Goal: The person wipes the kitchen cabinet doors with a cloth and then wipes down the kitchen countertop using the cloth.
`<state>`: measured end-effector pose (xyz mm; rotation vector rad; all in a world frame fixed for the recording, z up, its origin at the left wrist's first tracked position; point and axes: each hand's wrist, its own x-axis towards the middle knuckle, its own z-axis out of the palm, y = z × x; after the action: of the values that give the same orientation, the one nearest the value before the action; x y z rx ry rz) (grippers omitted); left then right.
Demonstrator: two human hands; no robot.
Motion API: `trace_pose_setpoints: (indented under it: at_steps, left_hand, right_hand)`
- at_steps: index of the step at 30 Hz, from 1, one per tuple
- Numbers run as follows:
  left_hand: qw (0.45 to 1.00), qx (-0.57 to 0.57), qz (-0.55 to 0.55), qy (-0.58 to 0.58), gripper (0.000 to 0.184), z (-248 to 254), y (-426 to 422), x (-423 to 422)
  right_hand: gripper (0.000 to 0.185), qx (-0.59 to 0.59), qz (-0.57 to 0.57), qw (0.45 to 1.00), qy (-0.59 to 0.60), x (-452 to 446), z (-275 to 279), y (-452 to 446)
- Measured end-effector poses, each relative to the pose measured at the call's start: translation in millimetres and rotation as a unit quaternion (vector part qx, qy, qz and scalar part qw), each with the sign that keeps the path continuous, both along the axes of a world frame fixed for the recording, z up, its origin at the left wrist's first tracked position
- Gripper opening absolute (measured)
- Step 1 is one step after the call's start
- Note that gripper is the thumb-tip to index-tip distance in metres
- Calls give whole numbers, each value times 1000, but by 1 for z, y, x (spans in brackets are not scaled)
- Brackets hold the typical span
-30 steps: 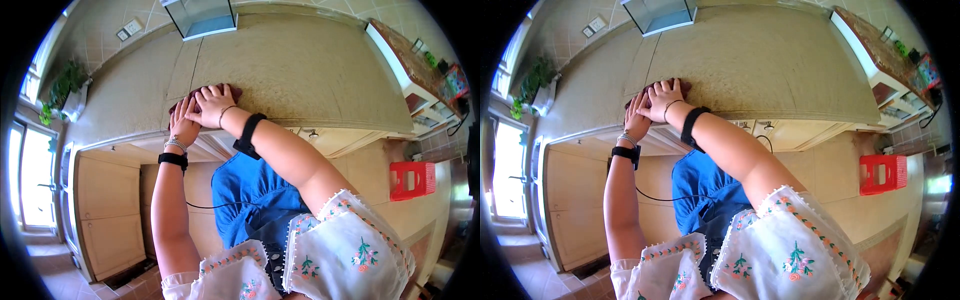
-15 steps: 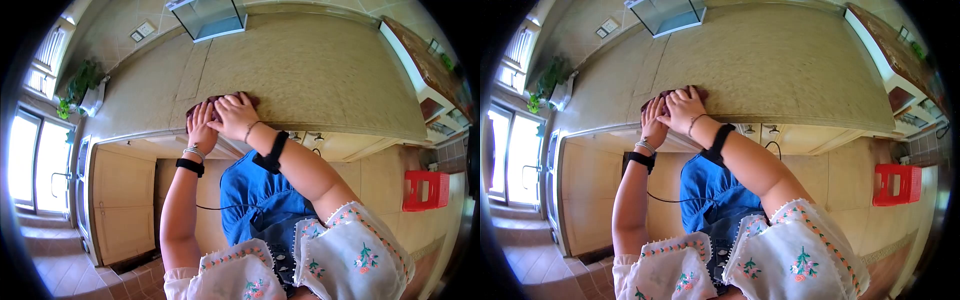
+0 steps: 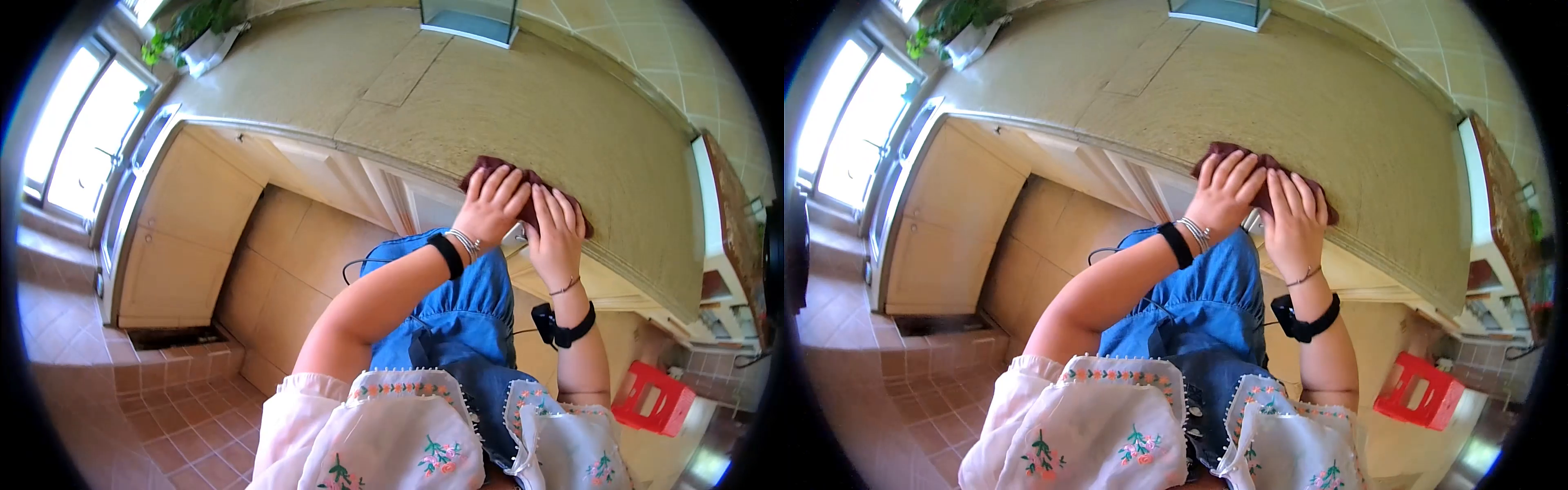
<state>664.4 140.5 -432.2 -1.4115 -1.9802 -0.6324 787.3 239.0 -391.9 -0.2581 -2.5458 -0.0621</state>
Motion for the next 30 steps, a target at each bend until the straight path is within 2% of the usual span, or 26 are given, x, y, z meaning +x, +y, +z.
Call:
trace_pose_setpoints:
  at_steps: [1,5,7,10,12,14,15,19,22,30]
  left_hand:
    - [998,-6,-23,-56,50,0,-2,5]
    - [998,-13,-48,-43,55,7,-14,-7]
    - [990,-29,-124,-66,58,12,-21,-16]
    - [985,19,-157,-72,67,6,-22,-23]
    - [986,32,-149,-61,60,5,-25,-27]
    - [993,48,-108,23,53,1,-25,-34]
    - [992,62,-112,17,49,-2,-26,-38]
    - [992,53,-104,49,49,-6,-40,-57]
    - [991,51,-90,82,49,-7,-52,-76]
    - [993,45,-80,76,58,-6,-90,-130]
  right_hand:
    - [58,12,-13,1000,-12,1,-1,-1]
    - [60,51,-28,997,-43,-1,-3,-2]
    - [62,64,-26,997,-45,-4,-1,-5]
    - [63,80,-27,995,-58,-8,-5,-3]
    - [61,91,-24,993,-65,-13,-4,-6]
    - [59,111,-38,991,-65,-19,-5,-9]
    - [59,115,-50,990,-57,-24,-5,-13]
    - [60,128,-51,990,-10,-43,-15,-23]
    - [60,130,-44,990,-23,-59,-11,-35]
    - [60,126,-7,992,-22,-116,-9,-70]
